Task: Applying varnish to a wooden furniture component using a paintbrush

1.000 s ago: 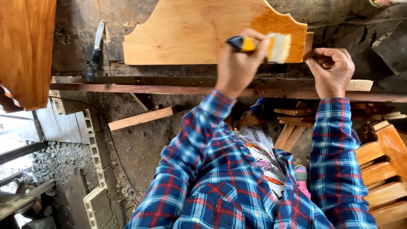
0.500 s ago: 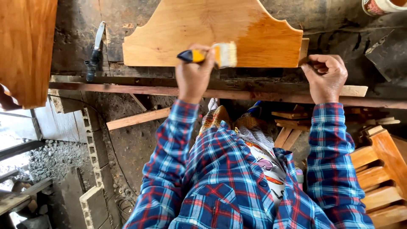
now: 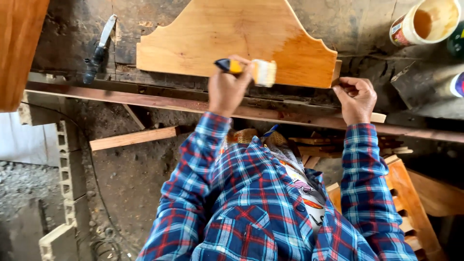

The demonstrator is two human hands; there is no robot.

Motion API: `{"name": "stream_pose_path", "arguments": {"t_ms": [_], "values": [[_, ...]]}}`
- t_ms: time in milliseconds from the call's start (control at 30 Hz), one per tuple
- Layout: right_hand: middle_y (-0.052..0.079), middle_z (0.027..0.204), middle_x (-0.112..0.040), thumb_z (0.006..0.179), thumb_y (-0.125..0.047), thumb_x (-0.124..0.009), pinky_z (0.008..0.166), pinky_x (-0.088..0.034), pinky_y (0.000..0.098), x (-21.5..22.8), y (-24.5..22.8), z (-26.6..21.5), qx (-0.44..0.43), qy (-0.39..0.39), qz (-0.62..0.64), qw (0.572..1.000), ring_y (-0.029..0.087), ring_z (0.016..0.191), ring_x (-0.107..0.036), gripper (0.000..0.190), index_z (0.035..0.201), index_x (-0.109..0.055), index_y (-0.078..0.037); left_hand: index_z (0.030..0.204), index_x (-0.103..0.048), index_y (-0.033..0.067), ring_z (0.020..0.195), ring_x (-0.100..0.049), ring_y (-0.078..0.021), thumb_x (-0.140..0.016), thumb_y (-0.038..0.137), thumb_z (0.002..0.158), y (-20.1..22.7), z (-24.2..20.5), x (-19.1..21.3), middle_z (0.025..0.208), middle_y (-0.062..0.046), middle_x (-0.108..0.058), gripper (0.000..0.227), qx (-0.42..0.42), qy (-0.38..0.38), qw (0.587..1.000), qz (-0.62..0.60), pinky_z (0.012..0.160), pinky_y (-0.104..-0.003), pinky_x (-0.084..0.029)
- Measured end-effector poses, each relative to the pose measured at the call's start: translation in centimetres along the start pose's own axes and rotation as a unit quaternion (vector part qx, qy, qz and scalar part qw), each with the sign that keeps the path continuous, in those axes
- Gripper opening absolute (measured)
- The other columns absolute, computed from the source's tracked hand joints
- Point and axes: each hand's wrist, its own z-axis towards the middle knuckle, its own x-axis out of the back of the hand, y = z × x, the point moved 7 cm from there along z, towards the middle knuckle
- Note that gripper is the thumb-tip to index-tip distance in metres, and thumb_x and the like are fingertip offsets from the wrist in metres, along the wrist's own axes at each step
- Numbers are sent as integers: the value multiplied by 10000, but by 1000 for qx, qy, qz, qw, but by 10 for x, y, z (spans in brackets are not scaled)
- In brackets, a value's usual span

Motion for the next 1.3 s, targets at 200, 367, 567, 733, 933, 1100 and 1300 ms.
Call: {"name": "stream_pose_path", "arguments": {"t_ms": [200,367,567,733,933,1100,1300], "values": [[143,926,-680,875,-1,-860,700,-541,261,-6,10,-1,-25,-8,-6,1000,205,784,-679,232,1091,-780,-28,881,-716,242,829,-738,-343,-764,280,847,-16,8,73,745,-76,-729,71,-58,111,992,35,710,-401,-575],[89,877,-694,890,-74,-850,647,-551,235,-7,-1,-5,-84,7,5,996,120,740,-676,202,1078,-776,-63,912,-709,269,815,-738,-342,-747,329,855,-6,4,40,738,-80,-724,91,-39,81,996,-10,727,-437,-580],[84,866,-726,856,-44,-804,635,-563,241,-4,14,13,-89,55,-31,994,111,733,-693,156,1007,-797,-81,911,-658,354,845,-754,-284,-711,432,830,-4,24,2,739,5,-743,124,-24,3,1000,-5,725,-409,-593],[63,814,-730,818,-35,-799,606,-568,233,-10,24,22,-85,61,-79,991,126,693,-708,176,969,-819,-123,874,-658,323,829,-743,-303,-753,363,802,-12,30,49,745,-29,-730,126,-74,54,991,95,699,-444,-590],[-30,858,-746,837,-67,-771,675,-577,184,-14,-1,20,-181,50,-48,981,14,756,-642,153,982,-807,-100,870,-630,220,549,-663,-310,-645,337,963,29,19,73,615,-73,-666,150,-202,89,958,185,487,-429,-456],[-29,901,-751,866,-130,-778,571,-547,127,-18,4,9,-313,70,90,943,12,722,-676,194,1054,-750,-91,877,-627,254,610,-690,-250,-622,367,954,41,11,34,696,-12,-703,136,-162,-9,985,56,522,-373,-453],[15,900,-730,901,-53,-721,595,-519,166,-19,18,2,-297,65,188,934,20,648,-598,180,1078,-753,-46,799,-673,223,585,-680,-249,-639,355,938,13,22,59,665,-30,-706,195,-157,87,972,153,497,-383,-478]]}}
